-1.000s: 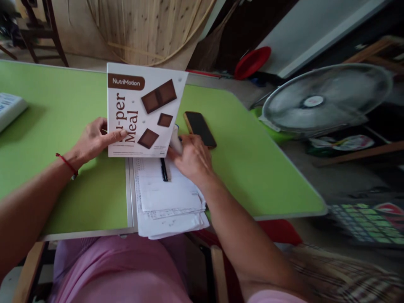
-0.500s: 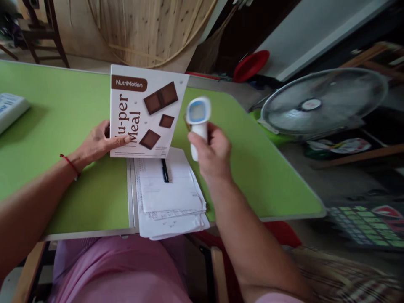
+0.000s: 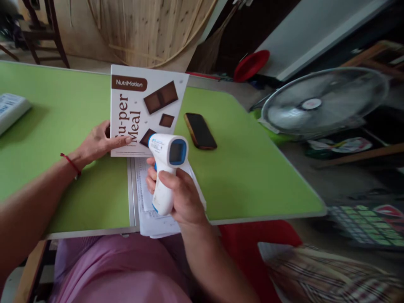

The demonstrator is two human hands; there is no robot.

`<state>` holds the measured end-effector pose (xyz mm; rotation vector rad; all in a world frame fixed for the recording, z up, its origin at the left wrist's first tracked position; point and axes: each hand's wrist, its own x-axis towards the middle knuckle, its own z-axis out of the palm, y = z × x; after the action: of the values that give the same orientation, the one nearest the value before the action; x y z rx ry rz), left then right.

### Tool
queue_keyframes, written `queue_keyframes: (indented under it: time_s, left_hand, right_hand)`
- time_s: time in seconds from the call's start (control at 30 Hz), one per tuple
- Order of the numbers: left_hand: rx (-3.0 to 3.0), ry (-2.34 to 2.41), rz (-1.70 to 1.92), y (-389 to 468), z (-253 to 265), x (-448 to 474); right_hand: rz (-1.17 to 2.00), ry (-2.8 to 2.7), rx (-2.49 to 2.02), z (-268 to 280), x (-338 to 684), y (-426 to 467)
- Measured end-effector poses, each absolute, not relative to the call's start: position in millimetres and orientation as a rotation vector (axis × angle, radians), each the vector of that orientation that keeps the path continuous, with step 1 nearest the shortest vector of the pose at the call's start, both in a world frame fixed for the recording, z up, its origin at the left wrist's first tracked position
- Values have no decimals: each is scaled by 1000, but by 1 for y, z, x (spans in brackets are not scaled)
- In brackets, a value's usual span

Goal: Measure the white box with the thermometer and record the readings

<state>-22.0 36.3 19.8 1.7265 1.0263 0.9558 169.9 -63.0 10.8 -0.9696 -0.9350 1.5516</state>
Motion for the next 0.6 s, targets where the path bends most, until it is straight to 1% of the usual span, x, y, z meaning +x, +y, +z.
queue_keyframes:
  time_s: [0.6]
  left_hand:
    - [1725, 1069, 945, 37, 21, -23]
  right_hand:
    - [1393, -1008, -1076, -9, 161, -57]
